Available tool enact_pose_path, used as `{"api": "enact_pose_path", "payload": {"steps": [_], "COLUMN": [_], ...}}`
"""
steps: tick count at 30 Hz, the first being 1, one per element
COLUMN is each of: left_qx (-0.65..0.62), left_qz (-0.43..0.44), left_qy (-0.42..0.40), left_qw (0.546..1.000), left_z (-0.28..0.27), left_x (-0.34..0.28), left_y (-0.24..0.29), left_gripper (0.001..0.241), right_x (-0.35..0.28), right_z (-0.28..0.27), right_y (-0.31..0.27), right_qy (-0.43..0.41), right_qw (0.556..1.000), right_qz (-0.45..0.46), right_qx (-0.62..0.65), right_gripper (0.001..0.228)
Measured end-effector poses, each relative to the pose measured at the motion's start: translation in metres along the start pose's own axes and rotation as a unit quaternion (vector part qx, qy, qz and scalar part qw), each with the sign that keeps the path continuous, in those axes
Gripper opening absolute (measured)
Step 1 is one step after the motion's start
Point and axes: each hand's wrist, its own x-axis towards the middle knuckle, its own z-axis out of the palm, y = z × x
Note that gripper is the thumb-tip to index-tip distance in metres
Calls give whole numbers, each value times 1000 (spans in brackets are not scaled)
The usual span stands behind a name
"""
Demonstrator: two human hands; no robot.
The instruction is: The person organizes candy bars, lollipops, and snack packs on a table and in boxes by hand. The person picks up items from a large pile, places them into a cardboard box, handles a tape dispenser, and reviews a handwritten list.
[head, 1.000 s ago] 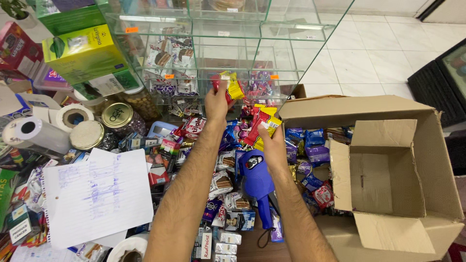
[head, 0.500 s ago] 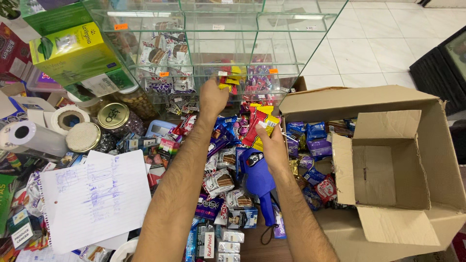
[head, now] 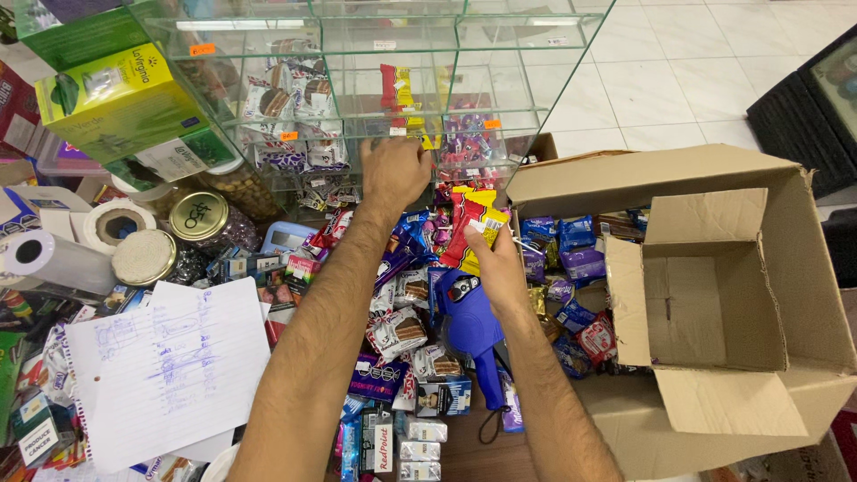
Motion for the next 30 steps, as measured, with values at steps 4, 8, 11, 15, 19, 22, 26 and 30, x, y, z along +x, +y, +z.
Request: {"api": "enact_pose_path", "payload": {"steps": [4, 8, 11, 15, 19, 22, 26, 30], "left_qx": [-36, -89, -196, -537, -570, -530, -622, -624], "left_qz": [41, 35, -47, -231, -183, -208, -295, -329], "left_qy": [-41, 36, 77, -96, -173, -92, -24, 54], "left_qw": [998, 995, 977, 806, 782, 817, 725, 707], "left_z": [0, -12, -34, -75, -53, -41, -45, -41], "left_x": [-17, -33, -50, -85, -104, -104, -104, -86], "left_y": [3, 11, 24, 58, 53, 47, 36, 16], "left_gripper": [38, 33, 28, 65, 86, 65, 66, 61], "right_x": [-8, -6, 4, 14, 20, 5, 23, 13], "right_z": [1, 6, 11, 27, 40, 54, 42, 28], "right_y": [-8, -19, -20, -37, -39, -67, -41, -34], "right_qy": [5, 7, 18, 43, 38, -26, -79, -92], "right_qw": [1000, 1000, 1000, 999, 998, 1000, 993, 989], "right_qz": [1, 7, 12, 16, 19, -3, -51, -61], "right_qx": [0, -4, 1, 23, 35, 0, -68, -94], "right_gripper": [51, 55, 62, 64, 67, 82, 68, 58]}}
